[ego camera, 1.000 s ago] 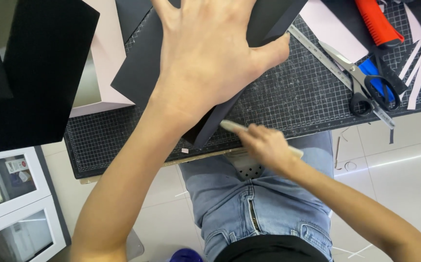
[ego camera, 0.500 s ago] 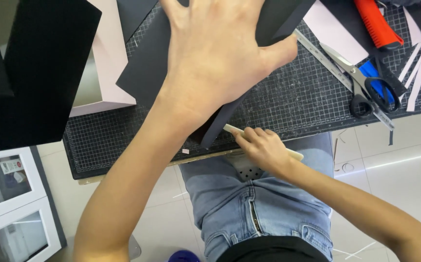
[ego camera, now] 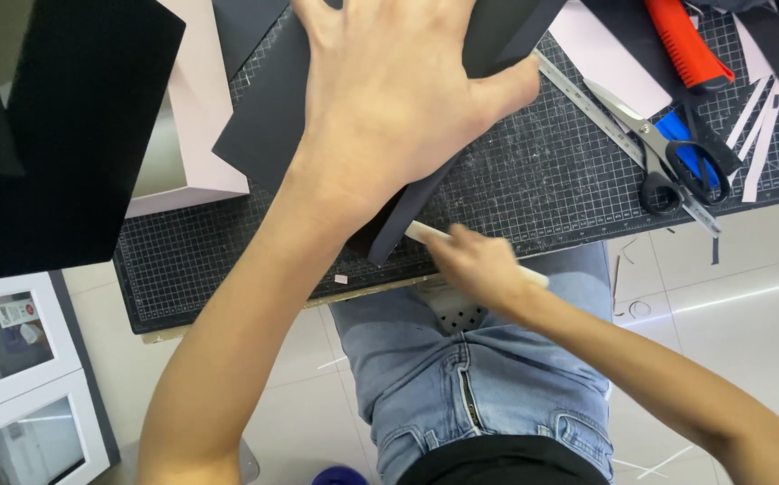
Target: A person constructs a decorative box by cutting black paper, applying adhesive to a cardboard frame, and wrapping the paper around it.
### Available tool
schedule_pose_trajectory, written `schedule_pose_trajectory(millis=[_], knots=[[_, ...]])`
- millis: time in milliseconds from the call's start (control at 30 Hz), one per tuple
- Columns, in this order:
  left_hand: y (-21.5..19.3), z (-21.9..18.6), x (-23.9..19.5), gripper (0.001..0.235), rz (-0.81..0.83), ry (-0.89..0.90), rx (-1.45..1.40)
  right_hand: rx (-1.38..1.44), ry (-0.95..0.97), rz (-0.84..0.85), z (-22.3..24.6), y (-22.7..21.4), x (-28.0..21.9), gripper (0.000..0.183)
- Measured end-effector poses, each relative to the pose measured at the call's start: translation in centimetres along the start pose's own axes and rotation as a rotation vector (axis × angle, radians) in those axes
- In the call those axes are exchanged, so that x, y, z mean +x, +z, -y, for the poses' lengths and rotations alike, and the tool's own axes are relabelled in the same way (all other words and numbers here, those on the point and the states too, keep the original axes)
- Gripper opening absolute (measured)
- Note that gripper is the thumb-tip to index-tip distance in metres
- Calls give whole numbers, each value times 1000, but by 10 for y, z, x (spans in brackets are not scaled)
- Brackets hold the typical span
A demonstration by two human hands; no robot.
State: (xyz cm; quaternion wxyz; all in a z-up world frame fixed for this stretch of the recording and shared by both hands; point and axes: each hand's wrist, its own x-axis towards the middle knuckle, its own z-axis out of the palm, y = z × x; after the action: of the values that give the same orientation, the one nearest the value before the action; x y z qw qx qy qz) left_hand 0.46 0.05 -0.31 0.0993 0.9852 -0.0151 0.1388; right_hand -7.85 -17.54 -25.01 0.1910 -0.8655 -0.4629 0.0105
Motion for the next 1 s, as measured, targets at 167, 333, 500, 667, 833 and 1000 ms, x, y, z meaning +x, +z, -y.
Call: schedule_pose_trajectory(millis=[167, 333, 500, 667, 833, 1000], knots=[[-1, -2, -1, 56, -34, 11, 1, -192, 418, 130, -44, -21, 20, 43], [-3, -8, 2, 60, -68, 8, 50, -645, 113, -25, 14, -9, -9, 51], [-10, -3, -3, 76, -43, 35, 154, -504, 383, 6, -94, -36, 37, 32], [-12, -3, 0, 83, 10, 20, 169, -190, 567, 280, -53, -59, 53, 27], [-9, -6, 7, 92, 90, -27, 243, -76, 364, 281, -43, -52, 29, 57], [-19, -3, -1, 95, 160, 4, 187, 0, 666, 68, -120, -65, 70, 37]])
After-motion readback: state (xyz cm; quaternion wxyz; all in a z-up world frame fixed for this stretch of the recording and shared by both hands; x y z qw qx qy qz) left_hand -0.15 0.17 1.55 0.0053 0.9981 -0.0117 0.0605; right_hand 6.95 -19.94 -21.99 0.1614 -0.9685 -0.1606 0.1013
